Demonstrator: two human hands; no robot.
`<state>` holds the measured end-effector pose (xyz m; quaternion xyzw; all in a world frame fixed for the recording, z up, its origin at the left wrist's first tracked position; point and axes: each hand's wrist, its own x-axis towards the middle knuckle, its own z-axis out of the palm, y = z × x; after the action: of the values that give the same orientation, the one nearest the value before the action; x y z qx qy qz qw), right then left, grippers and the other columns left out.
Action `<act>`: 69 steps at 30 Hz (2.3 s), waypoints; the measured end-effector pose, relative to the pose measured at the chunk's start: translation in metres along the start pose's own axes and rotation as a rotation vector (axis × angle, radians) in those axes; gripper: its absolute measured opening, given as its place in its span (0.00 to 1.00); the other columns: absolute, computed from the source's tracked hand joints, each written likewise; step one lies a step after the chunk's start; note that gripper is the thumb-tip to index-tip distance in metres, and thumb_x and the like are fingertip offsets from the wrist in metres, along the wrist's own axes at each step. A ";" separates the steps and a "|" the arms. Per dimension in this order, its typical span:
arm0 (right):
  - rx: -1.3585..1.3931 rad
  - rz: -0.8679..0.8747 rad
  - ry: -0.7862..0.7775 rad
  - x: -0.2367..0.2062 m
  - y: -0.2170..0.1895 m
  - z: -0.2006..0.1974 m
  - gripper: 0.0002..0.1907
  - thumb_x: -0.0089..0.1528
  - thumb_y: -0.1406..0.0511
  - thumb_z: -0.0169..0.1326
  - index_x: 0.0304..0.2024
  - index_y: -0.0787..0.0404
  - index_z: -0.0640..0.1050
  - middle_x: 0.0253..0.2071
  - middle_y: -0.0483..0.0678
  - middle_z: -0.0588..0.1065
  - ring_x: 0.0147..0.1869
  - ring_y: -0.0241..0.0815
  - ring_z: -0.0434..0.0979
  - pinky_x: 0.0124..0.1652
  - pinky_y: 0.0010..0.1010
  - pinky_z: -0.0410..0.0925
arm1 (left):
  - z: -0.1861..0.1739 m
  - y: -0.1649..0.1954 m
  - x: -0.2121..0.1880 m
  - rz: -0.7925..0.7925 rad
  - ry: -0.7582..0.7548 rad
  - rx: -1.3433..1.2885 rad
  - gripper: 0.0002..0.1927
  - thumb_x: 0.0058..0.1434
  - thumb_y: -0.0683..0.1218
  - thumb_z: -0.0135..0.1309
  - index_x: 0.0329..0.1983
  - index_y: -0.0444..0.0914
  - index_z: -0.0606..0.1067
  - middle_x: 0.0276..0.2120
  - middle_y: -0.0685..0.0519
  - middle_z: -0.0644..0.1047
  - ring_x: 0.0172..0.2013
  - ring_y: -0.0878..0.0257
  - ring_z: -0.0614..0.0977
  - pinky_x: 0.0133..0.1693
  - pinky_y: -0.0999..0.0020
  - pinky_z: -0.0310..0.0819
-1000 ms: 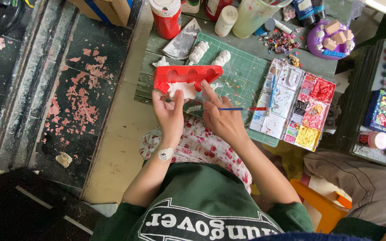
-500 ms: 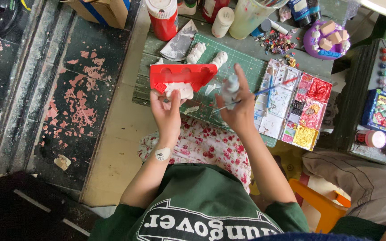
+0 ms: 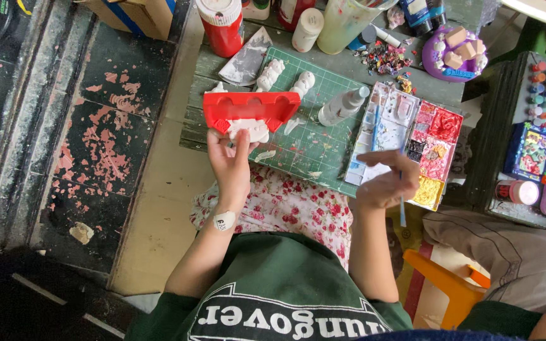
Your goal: The person paints a small white ceramic figurine with red paint using a fine brush. They repeatedly dip the brush into a red paint tray and apply paint to the figurine's surface, rotating it to cover different sides.
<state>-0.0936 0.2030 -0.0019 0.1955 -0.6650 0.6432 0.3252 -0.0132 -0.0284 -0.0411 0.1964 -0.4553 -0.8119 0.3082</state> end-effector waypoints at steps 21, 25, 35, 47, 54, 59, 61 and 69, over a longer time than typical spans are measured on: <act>0.203 0.573 -0.440 -0.039 -0.015 0.029 0.13 0.79 0.60 0.32 0.47 0.60 0.66 0.37 0.54 0.80 0.27 0.33 0.73 0.30 0.23 0.60 | 0.003 -0.005 -0.014 0.077 -0.087 0.054 0.17 0.72 0.37 0.54 0.60 0.34 0.63 0.52 0.51 0.72 0.51 0.64 0.79 0.51 0.65 0.81; 0.220 0.650 -0.460 -0.038 -0.018 0.031 0.12 0.78 0.61 0.33 0.46 0.60 0.65 0.38 0.55 0.80 0.27 0.32 0.72 0.28 0.21 0.58 | 0.003 -0.007 -0.015 0.084 -0.097 0.071 0.17 0.71 0.37 0.54 0.59 0.35 0.63 0.52 0.51 0.73 0.50 0.65 0.80 0.49 0.65 0.81; 0.127 0.531 -0.520 -0.027 -0.023 0.027 0.12 0.78 0.64 0.37 0.46 0.64 0.68 0.38 0.54 0.80 0.34 0.34 0.75 0.35 0.24 0.68 | 0.002 -0.009 -0.014 0.120 -0.113 0.095 0.16 0.72 0.36 0.54 0.59 0.34 0.63 0.51 0.52 0.71 0.50 0.66 0.78 0.53 0.68 0.78; -0.034 0.371 -0.482 -0.040 -0.030 0.023 0.08 0.76 0.68 0.39 0.46 0.66 0.70 0.40 0.55 0.82 0.36 0.35 0.80 0.37 0.27 0.72 | 0.002 -0.008 -0.014 0.120 -0.103 0.076 0.16 0.73 0.35 0.54 0.59 0.34 0.64 0.51 0.52 0.70 0.51 0.67 0.77 0.54 0.68 0.77; -0.442 -0.138 -0.567 -0.039 -0.042 0.027 0.06 0.61 0.73 0.55 0.40 0.62 0.77 0.39 0.53 0.81 0.37 0.50 0.81 0.38 0.35 0.70 | 0.005 -0.010 -0.012 0.139 -0.079 0.091 0.18 0.70 0.34 0.54 0.58 0.34 0.63 0.55 0.50 0.71 0.52 0.65 0.78 0.53 0.66 0.79; -0.386 0.015 -0.489 -0.040 -0.044 0.025 0.07 0.63 0.75 0.51 0.41 0.62 0.76 0.39 0.51 0.82 0.36 0.48 0.80 0.40 0.35 0.71 | 0.002 -0.011 -0.013 0.133 -0.081 0.094 0.17 0.71 0.34 0.55 0.58 0.34 0.63 0.53 0.50 0.70 0.51 0.64 0.79 0.52 0.65 0.81; -0.352 0.020 -0.513 -0.039 -0.043 0.023 0.06 0.64 0.75 0.50 0.41 0.63 0.75 0.41 0.51 0.83 0.37 0.47 0.82 0.41 0.34 0.72 | 0.002 -0.012 -0.012 0.150 -0.087 0.092 0.17 0.71 0.34 0.55 0.58 0.34 0.63 0.53 0.51 0.70 0.51 0.65 0.78 0.52 0.66 0.80; -0.202 0.239 -0.427 -0.054 -0.038 0.013 0.06 0.72 0.71 0.44 0.44 0.66 0.73 0.41 0.53 0.83 0.39 0.41 0.82 0.42 0.29 0.73 | 0.009 -0.015 -0.022 0.176 -0.128 0.110 0.20 0.71 0.33 0.55 0.61 0.34 0.63 0.55 0.51 0.71 0.53 0.64 0.76 0.55 0.68 0.76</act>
<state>-0.0319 0.1777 -0.0104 0.2134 -0.7979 0.5514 0.1173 -0.0074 -0.0024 -0.0486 0.1201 -0.5335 -0.7662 0.3375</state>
